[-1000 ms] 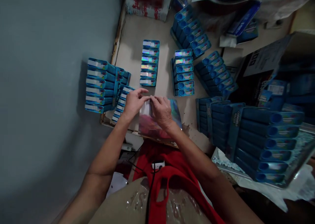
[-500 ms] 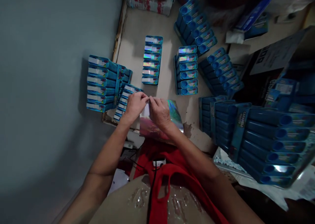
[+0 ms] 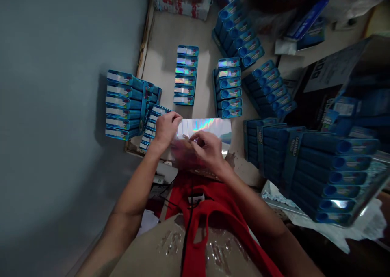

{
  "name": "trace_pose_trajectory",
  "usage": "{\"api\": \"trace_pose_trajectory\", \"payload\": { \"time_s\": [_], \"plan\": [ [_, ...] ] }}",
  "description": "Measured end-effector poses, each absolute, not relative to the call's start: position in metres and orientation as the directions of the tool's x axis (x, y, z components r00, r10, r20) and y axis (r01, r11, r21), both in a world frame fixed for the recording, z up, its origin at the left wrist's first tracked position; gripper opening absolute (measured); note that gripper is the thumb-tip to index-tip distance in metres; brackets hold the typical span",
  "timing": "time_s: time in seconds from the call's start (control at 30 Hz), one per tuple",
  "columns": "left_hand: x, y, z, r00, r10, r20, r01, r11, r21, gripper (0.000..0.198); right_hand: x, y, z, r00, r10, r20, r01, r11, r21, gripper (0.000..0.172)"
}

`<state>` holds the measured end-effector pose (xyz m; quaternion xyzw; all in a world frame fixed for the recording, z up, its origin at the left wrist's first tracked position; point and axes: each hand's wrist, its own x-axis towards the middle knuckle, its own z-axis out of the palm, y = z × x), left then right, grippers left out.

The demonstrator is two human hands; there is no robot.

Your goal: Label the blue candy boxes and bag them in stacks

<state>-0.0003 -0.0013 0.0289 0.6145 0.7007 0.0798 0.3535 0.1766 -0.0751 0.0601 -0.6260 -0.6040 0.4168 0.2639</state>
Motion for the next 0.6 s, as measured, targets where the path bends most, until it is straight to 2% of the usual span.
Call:
{"api": "trace_pose_trajectory", "payload": {
  "time_s": [0.1, 0.13, 0.2, 0.27, 0.3, 0.37, 0.4, 0.47, 0.6],
  "plan": [
    [0.010, -0.013, 0.031, 0.007, 0.973, -0.229, 0.865, 0.109, 0.490, 0.019, 0.196, -0.068, 0.082, 0.008, 0.913, -0.407, 0.279, -0.393, -0.876, 0.018],
    [0.015, -0.016, 0.032, -0.022, 0.986, -0.165, 0.852, 0.105, 0.512, 0.019, 0.203, -0.063, 0.087, 0.024, 0.896, -0.443, 0.225, -0.437, -0.871, 0.022],
    [0.025, -0.018, 0.032, -0.090, 0.986, -0.139, 0.723, 0.160, 0.672, 0.018, 0.218, -0.051, 0.092, 0.031, 0.885, -0.464, 0.163, -0.463, -0.871, 0.029],
    [0.037, -0.014, 0.029, -0.078, 0.944, -0.321, 0.393, 0.325, 0.860, 0.040, 0.230, -0.037, 0.091, 0.022, 0.884, -0.467, 0.124, -0.465, -0.876, 0.034],
    [0.043, -0.010, 0.026, -0.013, 0.894, -0.448, 0.189, 0.442, 0.877, 0.055, 0.235, -0.030, 0.088, 0.017, 0.879, -0.476, 0.106, -0.475, -0.873, 0.036],
    [0.056, -0.001, 0.020, 0.162, 0.760, -0.630, -0.117, 0.648, 0.753, 0.076, 0.243, -0.018, 0.082, 0.015, 0.861, -0.508, 0.072, -0.507, -0.859, 0.038],
    [0.062, 0.003, 0.017, 0.223, 0.707, -0.670, -0.196, 0.706, 0.680, 0.081, 0.246, -0.014, 0.079, 0.023, 0.854, -0.520, 0.058, -0.520, -0.852, 0.038],
    [0.072, 0.009, 0.013, 0.257, 0.670, -0.697, -0.269, 0.742, 0.614, 0.080, 0.251, -0.006, 0.073, 0.051, 0.845, -0.532, 0.034, -0.533, -0.845, 0.036],
    [0.087, 0.014, 0.014, 0.167, 0.681, -0.712, -0.315, 0.722, 0.616, 0.062, 0.260, 0.004, 0.059, 0.144, 0.819, -0.556, 0.002, -0.562, -0.827, 0.033]
  ]
}}
